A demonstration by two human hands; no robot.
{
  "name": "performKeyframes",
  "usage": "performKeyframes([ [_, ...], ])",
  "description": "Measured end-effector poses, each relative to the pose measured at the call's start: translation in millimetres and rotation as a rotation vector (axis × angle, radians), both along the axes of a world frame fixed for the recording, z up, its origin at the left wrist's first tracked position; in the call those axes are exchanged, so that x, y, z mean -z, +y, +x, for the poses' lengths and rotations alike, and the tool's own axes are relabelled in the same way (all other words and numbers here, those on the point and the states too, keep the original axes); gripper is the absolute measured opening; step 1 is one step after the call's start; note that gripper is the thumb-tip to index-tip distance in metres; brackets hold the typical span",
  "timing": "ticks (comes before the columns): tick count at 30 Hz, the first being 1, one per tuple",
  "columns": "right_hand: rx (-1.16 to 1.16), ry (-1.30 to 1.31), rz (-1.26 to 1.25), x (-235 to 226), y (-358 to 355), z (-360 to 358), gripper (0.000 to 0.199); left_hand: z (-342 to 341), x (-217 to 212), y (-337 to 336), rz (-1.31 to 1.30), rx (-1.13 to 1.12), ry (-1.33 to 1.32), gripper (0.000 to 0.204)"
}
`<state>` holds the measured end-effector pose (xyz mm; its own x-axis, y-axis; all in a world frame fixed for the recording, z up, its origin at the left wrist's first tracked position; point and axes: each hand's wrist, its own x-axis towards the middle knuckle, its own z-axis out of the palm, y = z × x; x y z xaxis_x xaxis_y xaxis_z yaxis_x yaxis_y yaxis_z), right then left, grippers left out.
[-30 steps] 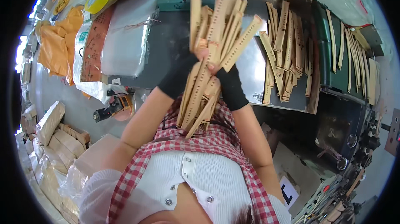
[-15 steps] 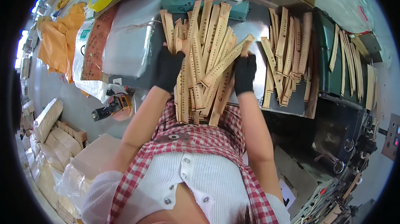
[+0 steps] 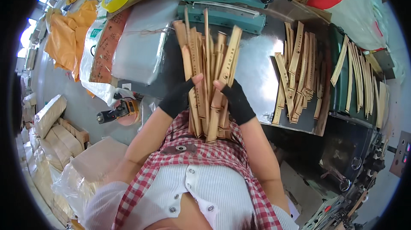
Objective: Bundling and packaging thin wooden sticks into plastic bags using a heat sealer.
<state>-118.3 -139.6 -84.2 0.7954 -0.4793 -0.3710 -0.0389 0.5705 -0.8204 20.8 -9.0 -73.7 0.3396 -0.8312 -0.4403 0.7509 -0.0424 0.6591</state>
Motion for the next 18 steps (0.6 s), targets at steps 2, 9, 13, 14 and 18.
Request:
performKeyframes([
  [2, -0.097, -0.014, -0.099, -9, -11, 17, 0.048, 3, 4, -19, 0.003, 0.024, -0.036, 0.047],
  [9, -0.083, -0.157, -0.799, -60, -22, 15, 0.084, -26, -54, -30, -0.238, -0.335, -0.649, 0.087],
  [13, -0.236, -0.187, -0.546, -95, -56, 6, 0.069, 0, -88, -45, -0.258, -0.128, -0.703, 0.102],
  [14, -0.118, -0.240, -0.798, -70, -67, 2, 0.070, 5, -101, -55, -0.277, -0.127, -1.101, 0.109],
  [18, -0.075, -0.515, -0.720, -113, -72, 31, 0.143, 17, -107, -67, -0.485, -0.095, -1.096, 0.139],
])
